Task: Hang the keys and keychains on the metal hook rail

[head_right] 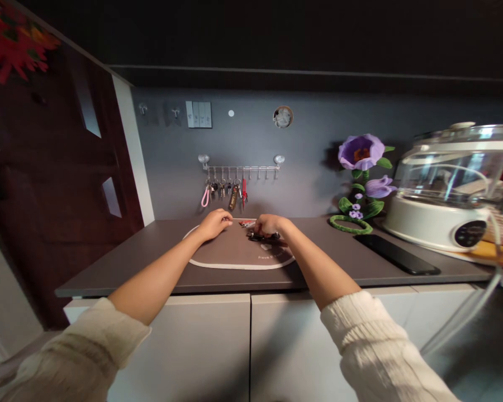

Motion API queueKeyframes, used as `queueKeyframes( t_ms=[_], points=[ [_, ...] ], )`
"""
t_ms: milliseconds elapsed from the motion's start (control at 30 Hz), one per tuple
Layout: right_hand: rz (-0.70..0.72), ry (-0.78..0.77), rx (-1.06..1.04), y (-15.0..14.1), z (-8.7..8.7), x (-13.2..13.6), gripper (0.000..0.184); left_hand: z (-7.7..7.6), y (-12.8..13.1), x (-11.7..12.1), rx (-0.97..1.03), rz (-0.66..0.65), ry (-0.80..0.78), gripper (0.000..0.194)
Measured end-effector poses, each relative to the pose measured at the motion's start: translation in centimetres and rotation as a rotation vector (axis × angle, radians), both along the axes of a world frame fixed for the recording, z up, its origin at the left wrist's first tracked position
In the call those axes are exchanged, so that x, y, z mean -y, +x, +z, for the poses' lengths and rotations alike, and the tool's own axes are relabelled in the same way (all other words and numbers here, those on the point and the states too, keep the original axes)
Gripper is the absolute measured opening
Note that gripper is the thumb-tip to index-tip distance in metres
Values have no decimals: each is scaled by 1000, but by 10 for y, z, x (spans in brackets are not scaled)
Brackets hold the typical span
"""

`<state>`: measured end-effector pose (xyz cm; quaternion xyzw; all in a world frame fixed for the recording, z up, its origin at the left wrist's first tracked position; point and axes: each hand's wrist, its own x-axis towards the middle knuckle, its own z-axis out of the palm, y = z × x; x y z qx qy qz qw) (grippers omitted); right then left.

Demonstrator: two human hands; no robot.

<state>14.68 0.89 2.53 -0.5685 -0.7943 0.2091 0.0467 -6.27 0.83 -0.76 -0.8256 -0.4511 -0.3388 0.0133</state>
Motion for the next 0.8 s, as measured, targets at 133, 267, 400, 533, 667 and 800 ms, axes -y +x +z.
queueKeyframes(
  t_ms=[133,267,400,533,667,800],
  points=[
    [44,-30,90,0,3,0,35,0,0,0,7,3,4,15],
    [65,-38,152,-2,2,-2,36,-1,0,-1,15,3,5,14],
    [87,-14,183,-4,0,-5,33,-1,0,-1,22,-1,3,14],
    [97,-26,185,-4,0,-5,30,0,0,-1,25,-2,2,14],
    [116,-29,205,-4,2,-1,30,-1,0,-1,23,0,3,13],
    [166,-26,227,-5,5,3,27,-1,0,-1,22,2,3,13]
  ],
)
